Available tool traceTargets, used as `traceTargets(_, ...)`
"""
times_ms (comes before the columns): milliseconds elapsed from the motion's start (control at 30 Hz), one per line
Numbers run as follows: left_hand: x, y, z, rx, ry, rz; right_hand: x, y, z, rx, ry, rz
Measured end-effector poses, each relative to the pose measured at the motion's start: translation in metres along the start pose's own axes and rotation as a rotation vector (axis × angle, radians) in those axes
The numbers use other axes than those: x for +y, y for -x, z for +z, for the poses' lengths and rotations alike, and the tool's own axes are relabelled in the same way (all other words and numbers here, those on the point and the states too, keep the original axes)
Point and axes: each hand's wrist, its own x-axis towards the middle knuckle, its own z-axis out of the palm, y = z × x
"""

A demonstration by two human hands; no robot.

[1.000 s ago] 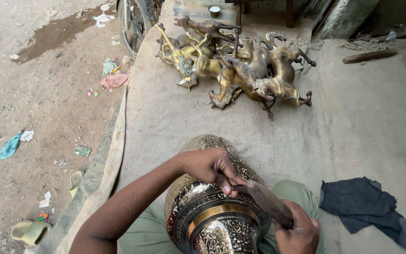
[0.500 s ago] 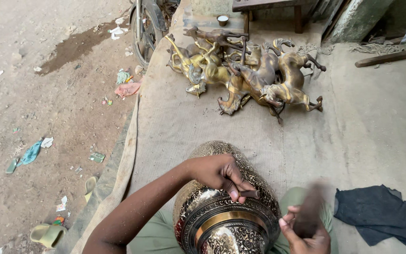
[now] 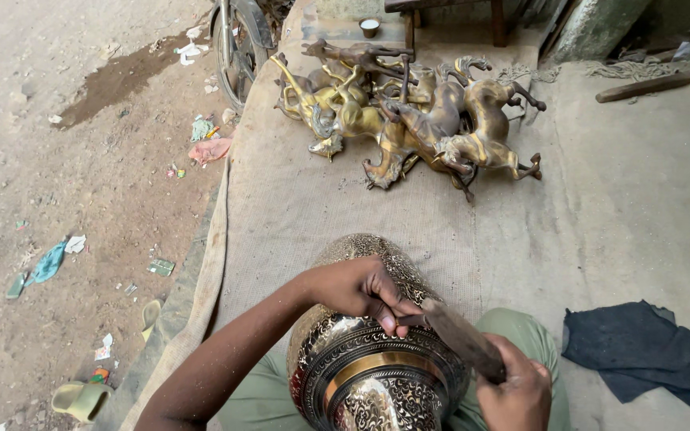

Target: The person sits on a sack and uses a chisel and hammer to engrave intricate patterns into a large metal vase. They repeatedly strike the chisel along the vase's surface to create detailed designs.

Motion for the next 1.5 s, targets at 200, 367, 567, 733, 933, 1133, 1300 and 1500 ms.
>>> traceTargets(200,0.008,0.004,0.012,0.165,-0.036,0.101,0.008,-0.018,-0.011,0.068,-0.563,-0.017)
traceTargets(367,0.014,0.006,0.014,0.157,-0.125,0.016,0.026,-0.025,-0.006,0.047,-0.005,-0.252)
traceTargets(567,0.009,0.004,0.018,0.178,-0.178,0.009,0.026,-0.02,-0.005,-0.119,-0.077,0.027)
traceTargets(733,-0.004,0.008,0.031,0.512,-0.01,0.065,0.002,-0.026,-0.019,-0.13,0.245,0.111)
traceTargets(933,-0.014,0.008,0.033,0.529,-0.035,0.008,-0.017,-0.06,-0.034,-0.149,0.42,-0.164)
traceTargets(1133,-0.013,0.005,0.036,0.553,0.091,-0.032,-0.026,-0.084,-0.022,-0.288,-0.415,-0.269)
traceTargets(1300,-0.015,0.005,0.035,0.541,0.132,-0.029,-0.038,-0.084,-0.021,-0.302,-0.16,-0.2)
traceTargets(1500,-0.021,0.006,0.034,0.514,0.106,0.038,-0.043,-0.082,-0.024,-0.332,-0.175,-0.221)
